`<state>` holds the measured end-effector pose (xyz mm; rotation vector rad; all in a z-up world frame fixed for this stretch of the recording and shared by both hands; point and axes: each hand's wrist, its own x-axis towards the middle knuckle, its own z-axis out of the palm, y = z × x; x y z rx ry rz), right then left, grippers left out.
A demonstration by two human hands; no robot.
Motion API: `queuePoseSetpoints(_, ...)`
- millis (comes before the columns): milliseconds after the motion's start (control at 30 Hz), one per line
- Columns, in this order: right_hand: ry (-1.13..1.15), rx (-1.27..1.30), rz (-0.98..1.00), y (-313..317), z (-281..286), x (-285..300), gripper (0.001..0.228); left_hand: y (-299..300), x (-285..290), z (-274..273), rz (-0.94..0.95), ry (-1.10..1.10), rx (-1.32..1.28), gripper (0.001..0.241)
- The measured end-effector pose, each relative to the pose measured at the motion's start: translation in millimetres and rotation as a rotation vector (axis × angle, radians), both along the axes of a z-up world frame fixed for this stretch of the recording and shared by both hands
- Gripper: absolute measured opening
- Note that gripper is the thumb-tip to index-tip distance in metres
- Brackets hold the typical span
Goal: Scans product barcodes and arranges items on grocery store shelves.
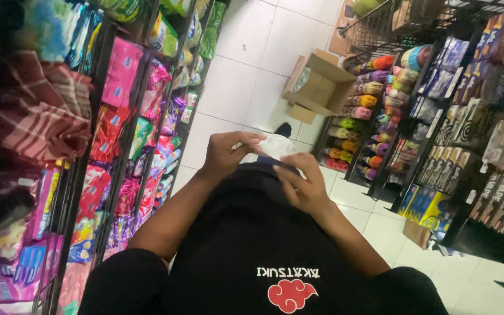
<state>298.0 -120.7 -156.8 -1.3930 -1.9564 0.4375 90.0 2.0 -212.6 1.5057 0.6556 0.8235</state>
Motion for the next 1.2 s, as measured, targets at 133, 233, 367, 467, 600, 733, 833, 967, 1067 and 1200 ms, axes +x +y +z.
queuePoseSetpoints(133,0.129,0.152,-0.14,-8,21,7,0.045,-19,-16,18,0.049,-0.143,-0.048,0.01)
queuePoseSetpoints(233,0.077,0.117,-0.097,4,34,15,0.049,-27,-18,28,0.071,-0.222,-0.004,0.012)
queuePoseSetpoints(367,0.027,0.098,0.029,4,26,24,0.032,-31,-15,40,0.073,-0.283,0.117,0.012)
queuePoseSetpoints(467,0.097,0.107,0.057,3,30,31,0.022,-34,-15,46,0.092,-0.245,0.136,0.01)
queuePoseSetpoints(600,0.106,0.105,0.092,-3,37,44,0.018,-38,-7,71,0.068,-0.211,0.24,0.01)
queuePoseSetpoints(733,0.153,0.113,0.057,-8,37,59,0.016,-34,6,94,0.066,-0.227,0.466,0.011)
queuePoseSetpoints(833,0.152,0.14,0.067,-5,42,70,0.016,-34,15,94,0.081,-0.244,0.497,0.012)
queuePoseSetpoints(967,0.158,0.182,0.079,-3,44,83,0.018,-38,25,85,0.052,-0.296,0.28,0.015)
queuePoseSetpoints(1067,0.163,0.193,0.074,-2,42,90,0.016,-40,31,80,0.055,-0.34,0.139,0.015)
queuePoseSetpoints(1200,0.192,0.207,0.061,0,30,94,0.017,-44,45,64,0.102,-0.308,0.032,0.009)
